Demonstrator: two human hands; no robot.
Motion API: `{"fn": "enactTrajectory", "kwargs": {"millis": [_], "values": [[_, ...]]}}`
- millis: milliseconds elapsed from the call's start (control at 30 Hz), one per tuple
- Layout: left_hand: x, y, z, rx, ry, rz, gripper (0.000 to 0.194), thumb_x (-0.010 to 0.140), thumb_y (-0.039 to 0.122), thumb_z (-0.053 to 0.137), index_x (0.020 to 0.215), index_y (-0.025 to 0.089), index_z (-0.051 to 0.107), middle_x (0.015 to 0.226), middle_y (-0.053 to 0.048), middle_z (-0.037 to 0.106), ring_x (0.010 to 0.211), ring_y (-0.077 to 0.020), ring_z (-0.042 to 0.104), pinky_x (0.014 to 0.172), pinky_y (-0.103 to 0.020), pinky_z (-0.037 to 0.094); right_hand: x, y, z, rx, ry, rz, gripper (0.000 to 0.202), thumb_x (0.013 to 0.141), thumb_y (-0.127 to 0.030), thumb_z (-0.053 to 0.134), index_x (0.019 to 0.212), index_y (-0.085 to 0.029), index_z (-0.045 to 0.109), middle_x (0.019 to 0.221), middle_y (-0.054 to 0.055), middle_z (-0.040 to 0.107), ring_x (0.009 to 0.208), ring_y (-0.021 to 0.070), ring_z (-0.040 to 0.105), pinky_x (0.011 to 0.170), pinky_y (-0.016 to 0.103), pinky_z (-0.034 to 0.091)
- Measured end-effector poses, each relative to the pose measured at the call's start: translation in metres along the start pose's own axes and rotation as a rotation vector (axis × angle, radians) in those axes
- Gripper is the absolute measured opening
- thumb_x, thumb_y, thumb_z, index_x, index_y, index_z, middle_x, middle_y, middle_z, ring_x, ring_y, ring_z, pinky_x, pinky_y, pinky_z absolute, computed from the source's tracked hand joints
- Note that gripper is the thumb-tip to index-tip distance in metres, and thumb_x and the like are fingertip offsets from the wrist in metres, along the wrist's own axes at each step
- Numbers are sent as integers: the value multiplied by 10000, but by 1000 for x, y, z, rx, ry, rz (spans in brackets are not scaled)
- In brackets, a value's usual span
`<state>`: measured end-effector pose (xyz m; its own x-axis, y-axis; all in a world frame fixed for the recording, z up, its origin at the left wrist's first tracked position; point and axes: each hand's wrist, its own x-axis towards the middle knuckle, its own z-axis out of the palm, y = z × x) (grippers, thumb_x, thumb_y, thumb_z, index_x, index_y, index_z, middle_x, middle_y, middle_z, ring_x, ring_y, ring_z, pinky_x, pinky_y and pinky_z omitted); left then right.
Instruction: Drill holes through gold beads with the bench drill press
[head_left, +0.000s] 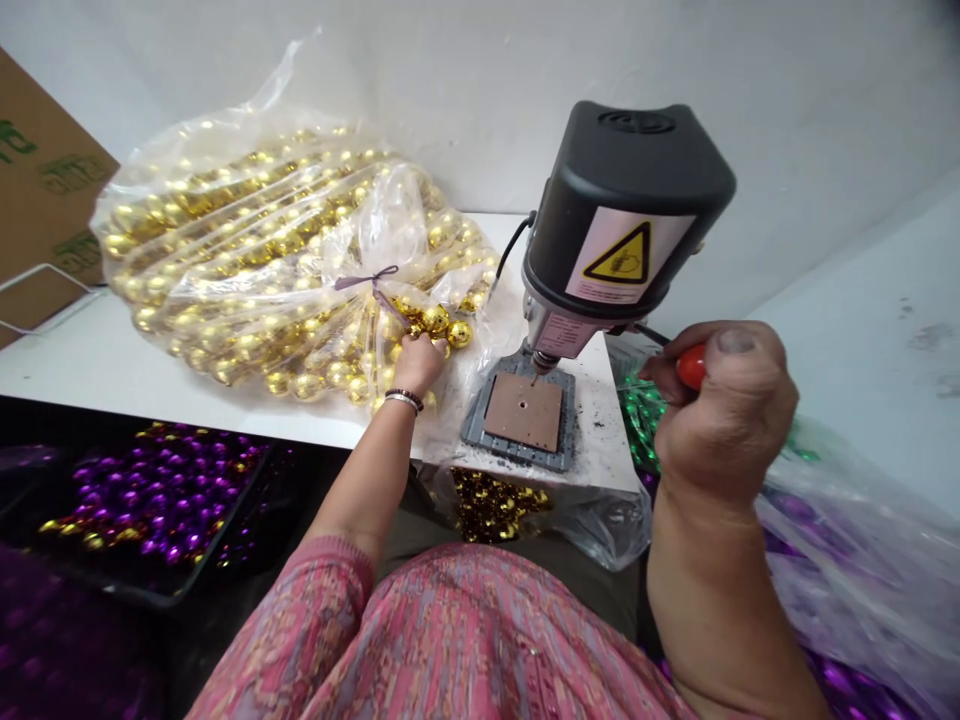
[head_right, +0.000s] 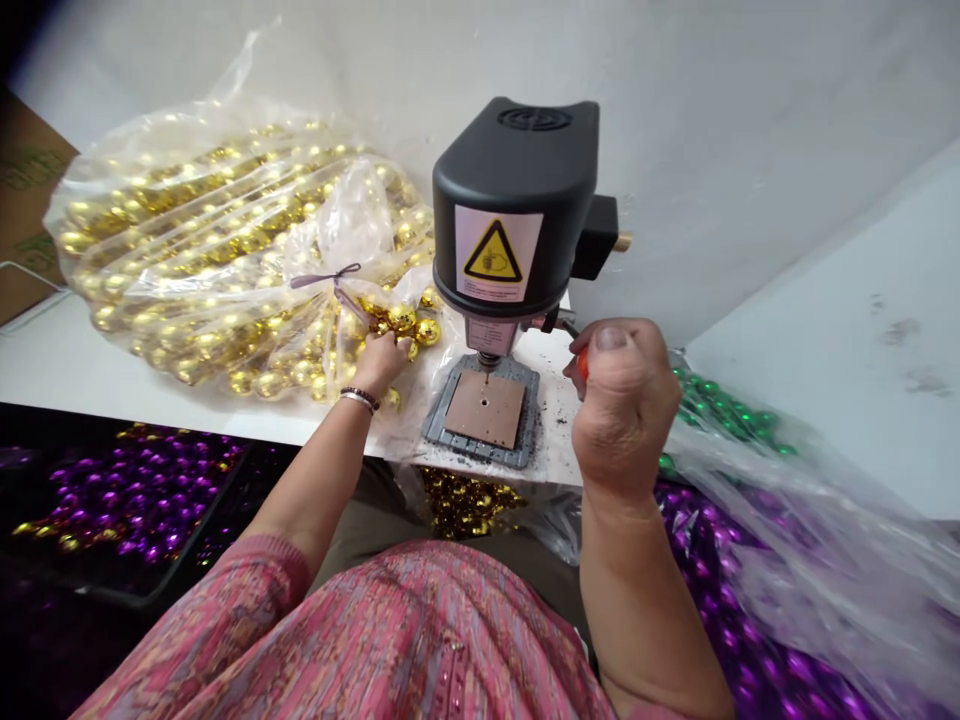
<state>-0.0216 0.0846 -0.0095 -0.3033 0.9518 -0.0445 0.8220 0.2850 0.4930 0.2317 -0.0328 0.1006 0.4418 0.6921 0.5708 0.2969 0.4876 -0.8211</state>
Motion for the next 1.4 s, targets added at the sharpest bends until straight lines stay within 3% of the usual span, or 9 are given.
{"fn": "enactTrajectory", "kwargs": {"millis": [133,200,333,433,533,633,767,1100,1400], "values": [[-4,2,4,-33,-137,86,421,900,349,550,1234,103,626,1242,-246,657,1176,-368,619,994,-460,455,-3,3,0,31,24,-42,342,870,-446,502,703,-160,589,529,-34,452,459,68,432,454,276,273],[-10,2,2,-155,-197,99,454,843,309,630,1252,111,602,1185,-209,683,1108,-333,648,971,-446,481,-4,4,0,33,24,-46,346,869,-451,512,700,-159,591,524,-32,465,467,69,437,468,272,280],[-32,2,-9,-769,-339,17,519,796,293,707,1272,164,549,1083,-109,686,897,-193,685,869,-371,555,-6,7,0,36,21,-34,351,870,-467,517,710,-165,593,548,-37,484,498,70,450,504,258,309],[-53,7,-15,-1132,-559,-15,328,789,300,724,1066,158,621,984,-64,687,869,-145,674,873,-327,562,-8,10,0,24,16,-56,378,884,-499,499,720,-170,590,566,-39,471,517,76,473,524,258,330],[-70,15,-10,-1101,-680,-21,297,781,379,739,939,147,642,927,-59,685,822,-136,662,755,-265,547,-9,12,-1,4,3,-66,406,907,-528,472,734,-178,584,599,-26,495,564,81,498,545,260,342],[-81,22,3,-834,-604,110,339,797,453,708,936,148,663,837,-31,664,684,-113,603,598,-222,453,-10,12,-2,10,-25,-67,399,922,-531,473,756,-185,584,613,-29,503,575,72,483,564,257,347],[-85,28,19,-569,-446,273,344,807,476,678,925,152,684,765,-7,651,630,-116,543,587,-237,406,-11,9,-4,10,-70,-54,405,931,-538,468,787,-182,596,626,-39,493,586,62,476,601,256,376],[-91,43,23,-291,-333,394,409,818,392,699,1153,158,682,987,-65,735,855,-203,646,766,-302,480,-12,7,-6,-11,-93,-58,392,937,-545,457,791,-200,572,603,-41,449,577,76,455,604,275,378],[-88,49,38,-284,-292,551,558,728,265,789,1263,162,668,1200,-110,702,1071,-263,649,966,-376,505,-10,7,-13,-22,-162,-41,361,934,-518,481,810,-195,585,645,-48,488,598,49,448,602,245,373]]}}
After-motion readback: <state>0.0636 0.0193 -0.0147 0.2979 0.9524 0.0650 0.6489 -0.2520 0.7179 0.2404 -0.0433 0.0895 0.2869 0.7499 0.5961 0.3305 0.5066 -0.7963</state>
